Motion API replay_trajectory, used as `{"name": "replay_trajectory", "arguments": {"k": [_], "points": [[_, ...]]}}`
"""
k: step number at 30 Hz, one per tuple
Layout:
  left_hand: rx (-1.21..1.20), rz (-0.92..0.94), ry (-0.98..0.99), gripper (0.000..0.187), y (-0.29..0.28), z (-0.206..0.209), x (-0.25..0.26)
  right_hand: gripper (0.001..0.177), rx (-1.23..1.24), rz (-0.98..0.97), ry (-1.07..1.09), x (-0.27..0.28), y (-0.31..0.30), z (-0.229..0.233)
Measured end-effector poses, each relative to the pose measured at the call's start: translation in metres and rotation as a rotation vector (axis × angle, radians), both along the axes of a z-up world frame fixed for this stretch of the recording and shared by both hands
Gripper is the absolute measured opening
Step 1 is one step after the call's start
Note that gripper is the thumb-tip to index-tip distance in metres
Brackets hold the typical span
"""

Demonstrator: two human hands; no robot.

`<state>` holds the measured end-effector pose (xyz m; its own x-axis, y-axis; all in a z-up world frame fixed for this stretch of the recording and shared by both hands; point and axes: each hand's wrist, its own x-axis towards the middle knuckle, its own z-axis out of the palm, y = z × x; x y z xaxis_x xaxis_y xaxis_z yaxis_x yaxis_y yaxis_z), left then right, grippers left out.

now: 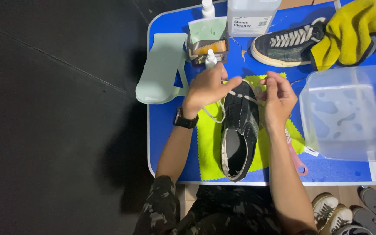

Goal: Threading a white shoelace through the eyelets of a black shoe using hands and a small tool for assistance.

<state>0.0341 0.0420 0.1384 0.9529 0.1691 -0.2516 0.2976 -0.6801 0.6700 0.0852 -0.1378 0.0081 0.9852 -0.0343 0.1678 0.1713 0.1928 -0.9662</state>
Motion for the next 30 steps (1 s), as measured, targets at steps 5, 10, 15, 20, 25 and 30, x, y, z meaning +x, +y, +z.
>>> {"name": "replay_trajectory", "arguments": {"k": [5,10,15,20,25,30], "points": [[-0.097,0.097,0.029,0.051,0.016,-0.011,0.002,0.019,0.092,0.043,0.007,0.001,0.002,-0.004],[-0.653,-0.077,-0.313,0.02,0.024,-0.005,-0.008,0.032,0.28,0.251,0.115,-0.006,0.002,0.004],[-0.977,-0.294,-0.486,0.035,0.023,-0.013,-0.012,0.039,0.412,0.387,0.15,-0.003,-0.002,0.003],[-1.137,-0.215,-0.571,0.039,0.005,-0.002,-0.016,0.035,0.474,0.417,0.014,0.009,-0.004,-0.014],[-1.133,-0.044,-0.402,0.046,-0.009,0.02,-0.021,0.082,0.556,0.594,0.132,-0.013,-0.011,0.061],[-1.214,0.056,-0.333,0.051,-0.015,0.022,-0.017,0.052,0.474,0.605,0.15,-0.017,-0.011,0.098]]}}
